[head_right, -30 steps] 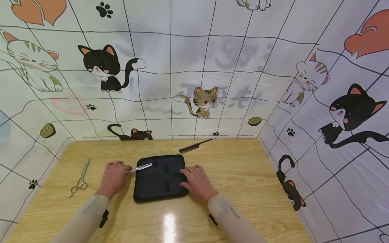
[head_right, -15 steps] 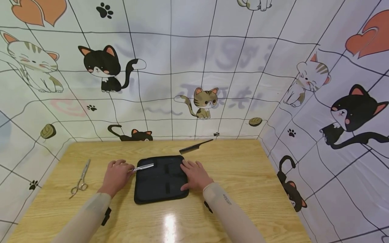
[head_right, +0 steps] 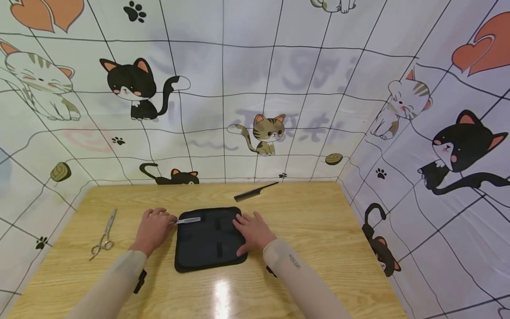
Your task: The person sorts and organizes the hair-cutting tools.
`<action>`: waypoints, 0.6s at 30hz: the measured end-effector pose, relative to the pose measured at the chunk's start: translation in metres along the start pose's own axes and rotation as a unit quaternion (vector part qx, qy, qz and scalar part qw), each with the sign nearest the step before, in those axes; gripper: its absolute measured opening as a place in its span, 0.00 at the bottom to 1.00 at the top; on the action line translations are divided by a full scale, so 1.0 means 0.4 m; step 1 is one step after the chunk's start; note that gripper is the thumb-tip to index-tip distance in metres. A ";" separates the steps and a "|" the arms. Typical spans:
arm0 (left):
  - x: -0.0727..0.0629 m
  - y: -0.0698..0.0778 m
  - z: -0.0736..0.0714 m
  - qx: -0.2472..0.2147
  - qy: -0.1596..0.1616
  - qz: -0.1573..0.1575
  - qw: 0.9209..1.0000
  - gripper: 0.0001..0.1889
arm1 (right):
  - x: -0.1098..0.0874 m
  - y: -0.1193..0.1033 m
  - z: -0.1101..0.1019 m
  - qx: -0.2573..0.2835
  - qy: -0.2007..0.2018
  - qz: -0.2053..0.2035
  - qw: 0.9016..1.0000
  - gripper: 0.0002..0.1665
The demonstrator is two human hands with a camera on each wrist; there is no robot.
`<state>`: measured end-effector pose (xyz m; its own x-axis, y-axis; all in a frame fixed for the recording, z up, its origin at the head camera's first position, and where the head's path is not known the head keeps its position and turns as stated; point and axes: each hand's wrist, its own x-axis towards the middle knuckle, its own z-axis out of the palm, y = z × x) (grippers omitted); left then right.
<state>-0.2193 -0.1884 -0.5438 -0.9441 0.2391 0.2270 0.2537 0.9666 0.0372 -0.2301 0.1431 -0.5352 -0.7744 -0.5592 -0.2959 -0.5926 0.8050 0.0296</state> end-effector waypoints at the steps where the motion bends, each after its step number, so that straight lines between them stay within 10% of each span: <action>1: 0.000 0.001 0.000 0.000 -0.003 0.000 1.000 0.05 | -0.003 -0.002 0.000 -0.002 -0.001 0.000 1.000 0.63; 18: 0.011 0.005 0.014 -0.005 -0.017 0.002 1.000 0.06 | -0.032 -0.027 0.014 0.006 0.007 0.009 1.000 0.63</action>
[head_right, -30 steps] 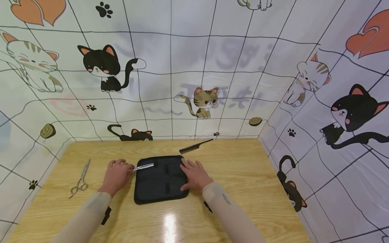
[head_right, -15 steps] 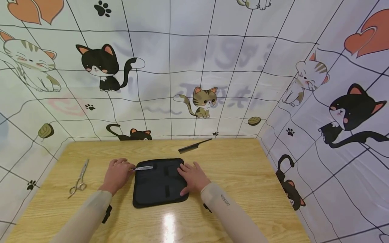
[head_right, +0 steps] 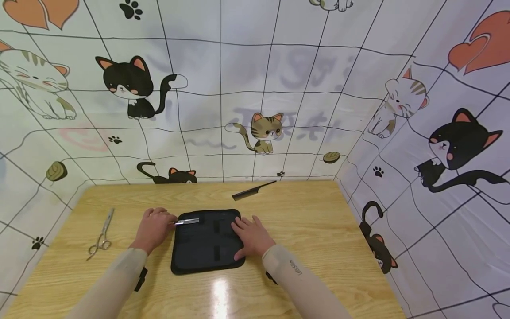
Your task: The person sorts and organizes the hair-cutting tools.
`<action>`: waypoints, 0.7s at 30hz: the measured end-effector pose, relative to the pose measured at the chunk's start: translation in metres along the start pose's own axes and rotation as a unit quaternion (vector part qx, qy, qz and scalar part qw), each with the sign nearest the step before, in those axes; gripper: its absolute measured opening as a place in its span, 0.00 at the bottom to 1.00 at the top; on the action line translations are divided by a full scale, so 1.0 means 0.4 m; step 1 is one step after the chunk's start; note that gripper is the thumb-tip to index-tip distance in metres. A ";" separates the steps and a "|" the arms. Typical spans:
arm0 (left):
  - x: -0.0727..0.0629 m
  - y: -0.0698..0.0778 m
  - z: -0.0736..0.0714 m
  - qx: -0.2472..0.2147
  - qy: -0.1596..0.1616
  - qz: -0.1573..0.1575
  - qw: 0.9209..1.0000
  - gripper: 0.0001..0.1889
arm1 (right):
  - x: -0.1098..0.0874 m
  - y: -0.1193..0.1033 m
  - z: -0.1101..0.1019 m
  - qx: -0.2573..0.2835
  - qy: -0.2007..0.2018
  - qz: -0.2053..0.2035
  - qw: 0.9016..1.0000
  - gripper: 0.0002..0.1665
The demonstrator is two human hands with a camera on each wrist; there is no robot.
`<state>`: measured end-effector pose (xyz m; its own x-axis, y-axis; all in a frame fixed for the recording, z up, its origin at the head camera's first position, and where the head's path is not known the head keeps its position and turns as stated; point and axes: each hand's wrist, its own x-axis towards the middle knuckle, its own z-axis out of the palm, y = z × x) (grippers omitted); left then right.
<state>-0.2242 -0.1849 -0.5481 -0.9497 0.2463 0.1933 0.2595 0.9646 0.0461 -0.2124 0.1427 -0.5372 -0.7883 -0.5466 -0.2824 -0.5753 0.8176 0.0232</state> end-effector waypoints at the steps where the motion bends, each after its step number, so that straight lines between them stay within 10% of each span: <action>1: 0.002 0.001 -0.001 -0.004 0.001 0.001 1.000 0.06 | 0.000 0.000 0.000 0.000 -0.001 0.001 1.000 0.63; 21: 0.019 0.021 -0.002 -0.087 -0.005 -0.017 0.996 0.06 | -0.003 -0.002 -0.002 -0.004 0.002 0.002 1.000 0.63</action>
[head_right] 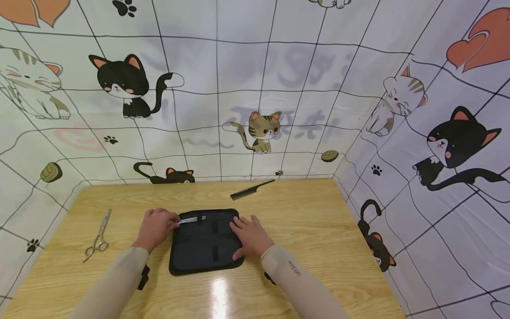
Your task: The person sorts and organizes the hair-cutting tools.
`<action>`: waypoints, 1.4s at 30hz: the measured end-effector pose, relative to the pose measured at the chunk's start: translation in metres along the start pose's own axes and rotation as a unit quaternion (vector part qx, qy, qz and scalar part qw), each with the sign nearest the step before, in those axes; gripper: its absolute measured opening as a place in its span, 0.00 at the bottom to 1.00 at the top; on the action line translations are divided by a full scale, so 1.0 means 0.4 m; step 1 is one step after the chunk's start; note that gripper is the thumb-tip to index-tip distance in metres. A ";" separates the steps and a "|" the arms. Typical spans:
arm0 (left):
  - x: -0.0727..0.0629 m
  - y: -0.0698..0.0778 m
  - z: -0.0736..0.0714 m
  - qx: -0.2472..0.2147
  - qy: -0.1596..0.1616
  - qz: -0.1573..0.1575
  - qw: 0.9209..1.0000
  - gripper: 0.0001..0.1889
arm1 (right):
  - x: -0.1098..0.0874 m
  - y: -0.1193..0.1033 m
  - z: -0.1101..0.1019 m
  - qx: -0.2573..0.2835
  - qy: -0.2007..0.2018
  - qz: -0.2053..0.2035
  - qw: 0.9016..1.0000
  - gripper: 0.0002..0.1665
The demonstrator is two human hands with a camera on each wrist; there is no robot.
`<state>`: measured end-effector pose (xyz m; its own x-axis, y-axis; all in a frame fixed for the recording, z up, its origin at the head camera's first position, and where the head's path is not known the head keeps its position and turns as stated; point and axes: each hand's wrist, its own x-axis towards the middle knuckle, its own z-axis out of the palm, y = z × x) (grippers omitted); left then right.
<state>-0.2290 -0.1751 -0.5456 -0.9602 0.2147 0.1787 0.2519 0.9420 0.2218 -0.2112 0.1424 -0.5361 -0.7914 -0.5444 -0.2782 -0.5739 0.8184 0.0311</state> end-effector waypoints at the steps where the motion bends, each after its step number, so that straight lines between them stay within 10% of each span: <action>1: 0.001 0.001 0.002 0.000 0.000 -0.001 1.000 0.06 | 0.000 0.000 0.001 -0.001 0.000 0.001 1.000 0.62; 42: 0.018 0.056 0.056 0.004 0.034 0.023 0.999 0.04 | 0.003 0.002 0.011 0.009 0.001 0.005 1.000 0.62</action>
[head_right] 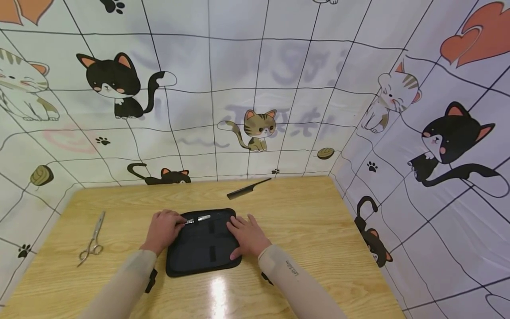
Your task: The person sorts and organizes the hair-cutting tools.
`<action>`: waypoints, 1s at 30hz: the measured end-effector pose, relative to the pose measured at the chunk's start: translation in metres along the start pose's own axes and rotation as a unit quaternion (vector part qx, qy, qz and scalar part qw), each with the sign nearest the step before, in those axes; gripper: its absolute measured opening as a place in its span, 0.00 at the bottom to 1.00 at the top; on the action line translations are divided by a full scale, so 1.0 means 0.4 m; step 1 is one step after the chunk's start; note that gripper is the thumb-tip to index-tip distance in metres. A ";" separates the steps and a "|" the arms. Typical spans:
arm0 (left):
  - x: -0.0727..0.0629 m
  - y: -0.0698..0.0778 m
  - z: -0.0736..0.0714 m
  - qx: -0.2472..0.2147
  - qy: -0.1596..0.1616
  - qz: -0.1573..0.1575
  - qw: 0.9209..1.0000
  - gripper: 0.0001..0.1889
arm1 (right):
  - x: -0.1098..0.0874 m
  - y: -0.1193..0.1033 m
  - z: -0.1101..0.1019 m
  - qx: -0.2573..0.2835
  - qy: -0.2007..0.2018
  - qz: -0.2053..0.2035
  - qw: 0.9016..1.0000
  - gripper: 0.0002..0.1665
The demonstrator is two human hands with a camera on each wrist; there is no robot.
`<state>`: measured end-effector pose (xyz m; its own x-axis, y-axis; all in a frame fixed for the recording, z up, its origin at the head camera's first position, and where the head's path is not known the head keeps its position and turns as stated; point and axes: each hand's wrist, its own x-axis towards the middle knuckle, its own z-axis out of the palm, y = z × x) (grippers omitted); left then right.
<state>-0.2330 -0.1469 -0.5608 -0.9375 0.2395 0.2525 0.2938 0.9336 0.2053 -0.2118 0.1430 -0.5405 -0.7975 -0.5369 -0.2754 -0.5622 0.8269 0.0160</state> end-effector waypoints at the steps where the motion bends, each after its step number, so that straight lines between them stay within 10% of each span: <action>1: 0.001 0.001 0.001 0.000 0.001 -0.001 1.000 0.04 | 0.000 0.000 0.000 0.000 0.001 0.000 1.000 0.62; 30: 0.011 0.015 0.021 -0.024 0.035 0.016 0.999 0.02 | -0.003 -0.002 -0.005 0.012 -0.007 0.005 1.000 0.61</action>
<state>-0.2367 -0.1378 -0.5665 -0.9128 0.2483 0.3244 0.3335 0.9115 0.2408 -0.2106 0.1426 -0.5381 -0.8000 -0.5258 -0.2889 -0.5484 0.8362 -0.0032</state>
